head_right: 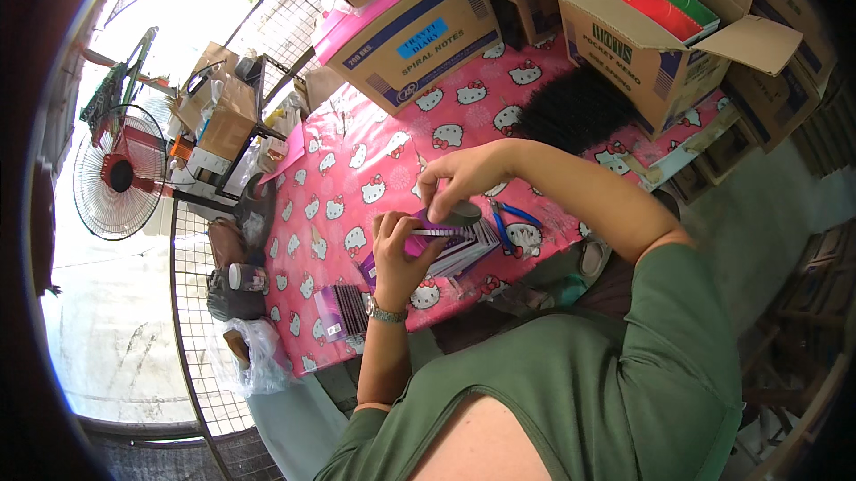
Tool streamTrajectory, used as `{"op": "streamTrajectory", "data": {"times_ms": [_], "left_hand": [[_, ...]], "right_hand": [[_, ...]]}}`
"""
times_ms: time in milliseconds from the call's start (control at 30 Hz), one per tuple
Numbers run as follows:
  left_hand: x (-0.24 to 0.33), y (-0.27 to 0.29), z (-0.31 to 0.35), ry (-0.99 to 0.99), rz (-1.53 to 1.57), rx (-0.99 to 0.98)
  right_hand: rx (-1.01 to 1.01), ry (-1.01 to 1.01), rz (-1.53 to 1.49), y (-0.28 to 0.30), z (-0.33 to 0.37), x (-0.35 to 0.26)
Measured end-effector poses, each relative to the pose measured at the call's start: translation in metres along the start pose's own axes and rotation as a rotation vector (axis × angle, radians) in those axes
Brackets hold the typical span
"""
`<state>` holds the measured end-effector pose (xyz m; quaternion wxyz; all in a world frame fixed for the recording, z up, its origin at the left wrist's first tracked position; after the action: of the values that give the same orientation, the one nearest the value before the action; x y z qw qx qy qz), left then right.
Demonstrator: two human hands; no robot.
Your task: The person organizes and stacks notebooks on a table, aligning them by hand before picking up the entire stack.
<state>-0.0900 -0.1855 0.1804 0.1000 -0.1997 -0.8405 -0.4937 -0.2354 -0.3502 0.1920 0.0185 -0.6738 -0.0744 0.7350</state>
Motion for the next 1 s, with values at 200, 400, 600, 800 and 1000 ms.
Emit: {"op": "streamTrajectory", "data": {"times_ms": [200, 400, 600, 800, 1000], "left_hand": [[0.001, 0.006, 0.002, 0.056, 0.054, -0.008], [-0.020, 0.013, 0.010, 0.137, 0.161, 0.080], [-0.028, 0.013, 0.017, 0.267, 0.174, 0.027], [-0.036, 0.004, 0.017, 0.285, 0.371, 0.017], [-0.035, -0.002, 0.014, 0.352, 0.487, 0.006]], "right_hand": [[0.165, 0.060, 0.352, 0.005, -0.010, 0.004], [-0.040, 0.099, 0.001, 0.010, -0.031, 0.012], [0.042, 0.038, 0.161, 0.015, -0.045, 0.008], [-0.064, 0.110, -0.001, 0.015, -0.051, 0.007], [0.091, 0.070, 0.243, 0.020, -0.045, 0.005]]}}
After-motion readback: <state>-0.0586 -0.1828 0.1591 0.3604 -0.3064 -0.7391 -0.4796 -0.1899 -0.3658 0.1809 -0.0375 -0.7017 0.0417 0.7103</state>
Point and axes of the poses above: each hand's wrist, its own z-axis away from the middle knuckle, its own y-axis out of the back of the hand, x = y × z, the point moved 2 cm from there along -z, towards the middle knuckle, and after that the axes turned 1 degree about z, right-handed, at the moved point
